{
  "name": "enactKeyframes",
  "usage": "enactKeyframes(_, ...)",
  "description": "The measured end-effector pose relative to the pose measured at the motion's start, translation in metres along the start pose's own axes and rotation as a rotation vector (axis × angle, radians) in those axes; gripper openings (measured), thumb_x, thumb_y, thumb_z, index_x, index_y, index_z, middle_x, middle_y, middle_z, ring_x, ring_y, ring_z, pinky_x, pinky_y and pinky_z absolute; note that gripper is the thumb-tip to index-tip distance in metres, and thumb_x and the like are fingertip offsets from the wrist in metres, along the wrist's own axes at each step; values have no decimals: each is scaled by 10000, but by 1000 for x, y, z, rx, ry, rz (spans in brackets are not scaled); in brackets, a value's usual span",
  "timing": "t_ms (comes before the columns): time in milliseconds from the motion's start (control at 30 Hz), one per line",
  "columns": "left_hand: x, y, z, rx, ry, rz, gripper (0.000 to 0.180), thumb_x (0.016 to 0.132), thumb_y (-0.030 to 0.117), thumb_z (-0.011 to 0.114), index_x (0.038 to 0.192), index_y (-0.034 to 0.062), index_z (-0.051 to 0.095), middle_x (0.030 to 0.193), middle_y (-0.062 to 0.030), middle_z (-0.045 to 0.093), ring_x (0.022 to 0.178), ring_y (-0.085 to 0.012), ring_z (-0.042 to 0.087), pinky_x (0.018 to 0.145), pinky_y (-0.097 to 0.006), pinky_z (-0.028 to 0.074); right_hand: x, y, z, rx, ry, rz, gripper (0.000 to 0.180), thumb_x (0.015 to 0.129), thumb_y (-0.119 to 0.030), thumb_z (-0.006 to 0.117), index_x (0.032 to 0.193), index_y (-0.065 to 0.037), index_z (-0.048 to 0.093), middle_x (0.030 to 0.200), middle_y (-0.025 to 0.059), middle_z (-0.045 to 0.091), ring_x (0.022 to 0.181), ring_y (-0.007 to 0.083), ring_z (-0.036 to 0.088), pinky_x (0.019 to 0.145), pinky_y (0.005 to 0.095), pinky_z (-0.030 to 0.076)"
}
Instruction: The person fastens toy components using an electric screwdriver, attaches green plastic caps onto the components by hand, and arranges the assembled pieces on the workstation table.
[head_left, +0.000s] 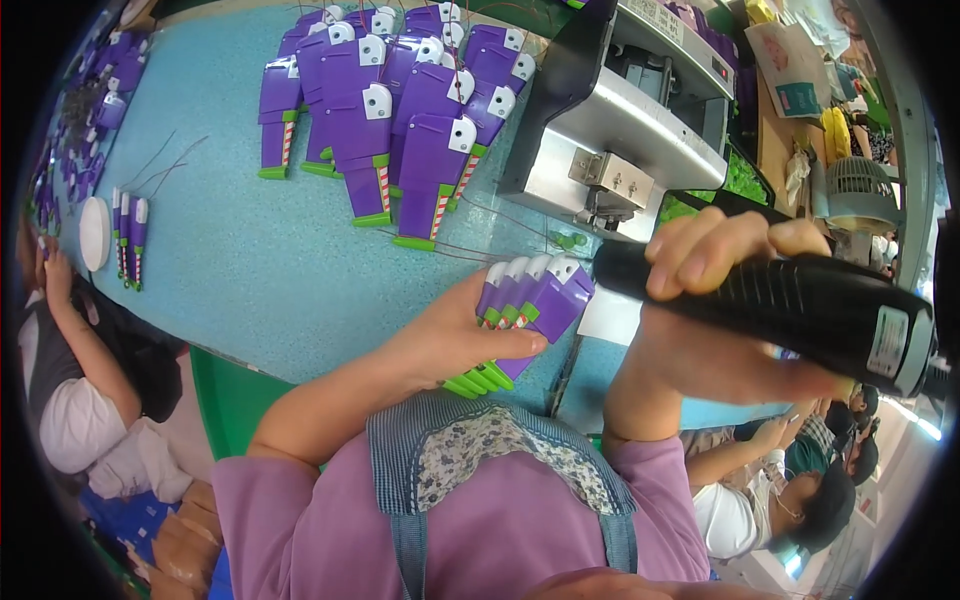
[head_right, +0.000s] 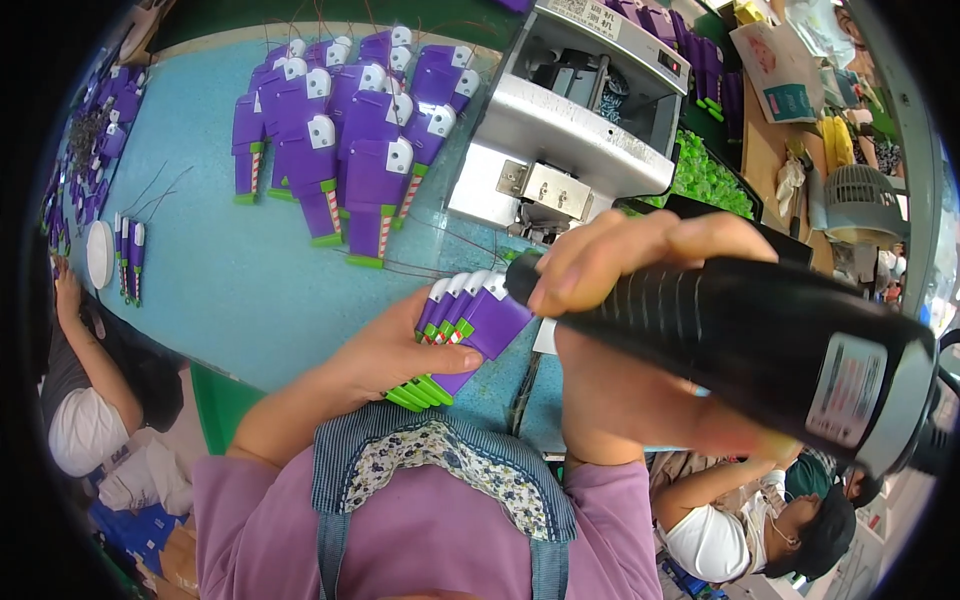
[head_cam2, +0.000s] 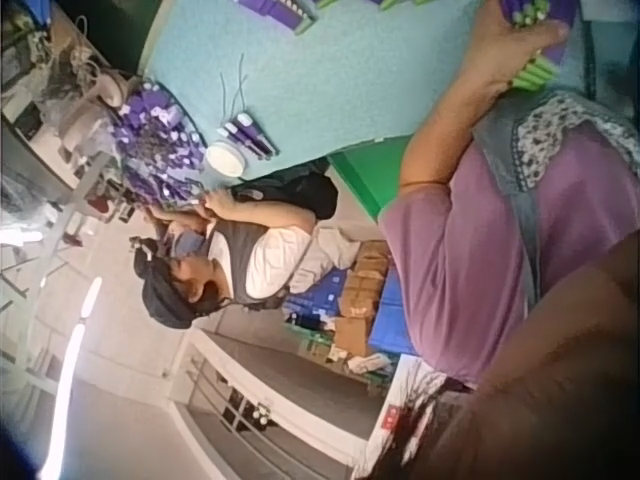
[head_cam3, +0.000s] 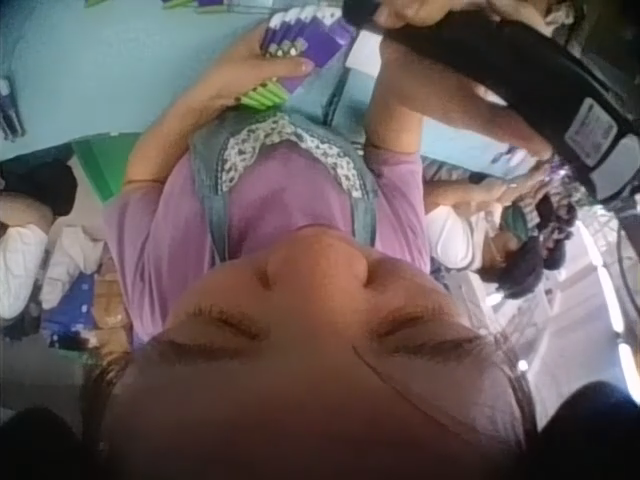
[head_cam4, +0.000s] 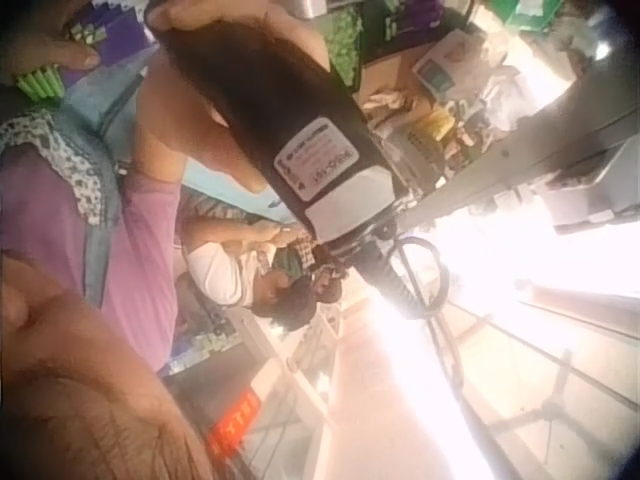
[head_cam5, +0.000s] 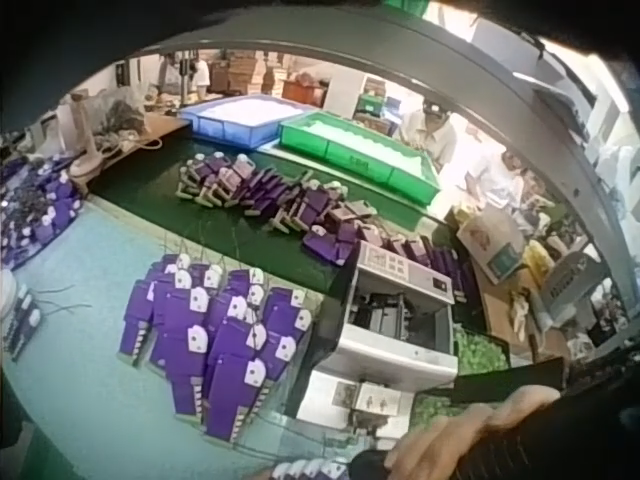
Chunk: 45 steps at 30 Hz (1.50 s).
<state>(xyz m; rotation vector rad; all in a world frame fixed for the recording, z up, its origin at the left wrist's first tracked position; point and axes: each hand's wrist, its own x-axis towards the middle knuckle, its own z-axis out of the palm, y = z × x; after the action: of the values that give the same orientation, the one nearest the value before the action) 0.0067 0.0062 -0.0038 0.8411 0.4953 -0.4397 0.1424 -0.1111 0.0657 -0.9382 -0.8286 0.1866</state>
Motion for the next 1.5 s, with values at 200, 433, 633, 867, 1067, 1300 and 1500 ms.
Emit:
enactKeyframes(200,1,-2,1,-33,-49,3,703,751,100,766,1353,5,416,1177,-78,583,1065,-164,559,928,-308,449,-23,7,8,-26,59,101,876,787,-802,426,1144,-3,456,699,163,581,505,245,544,517,347,448)
enactKeyframes(433,3,-4,-4,-14,-37,-4,722,747,116,771,1356,-3,404,1174,-87,580,1069,-166,555,925,-306,447,-29,19,6,27,55,89,859,791,-797,428,1156,-19,446,703,165,582,509,256,547,509,342,440)
enactKeyframes(633,5,-2,-1,-1,-30,14,728,746,131,780,1353,1,399,1174,-83,576,1071,-164,555,922,-310,452,-11,11,-2,11,-21,65,865,791,-805,411,1165,-28,463,723,159,582,521,243,546,532,345,438)
enactKeyframes(867,5,-4,1,17,-24,92,718,742,141,791,1335,2,410,1156,-73,581,1048,-154,567,914,-306,459,19,10,-16,-37,-17,-60,899,785,-819,394,1209,-32,491,769,143,585,570,220,553,573,346,448)
enactKeyframes(1067,6,-5,2,4,-47,80,702,736,128,788,1322,-3,425,1131,-73,589,1029,-153,571,903,-304,461,-11,2,4,38,29,59,865,804,-794,407,1171,-14,485,730,145,585,521,232,557,544,343,468)
enactKeyframes(1300,4,-6,4,-19,-78,-5,679,729,96,768,1310,-9,432,1120,-88,596,1008,-158,583,885,-300,468,-26,13,10,63,57,117,837,807,-778,432,1122,-2,463,705,164,591,528,255,574,525,348,461)
enactKeyframes(1500,3,-3,3,-23,-54,22,693,725,119,779,1309,-12,429,1118,-93,597,997,-157,588,856,-301,483,-25,14,10,42,50,131,851,798,-790,428,1137,-9,445,699,162,589,514,252,562,513,346,449)
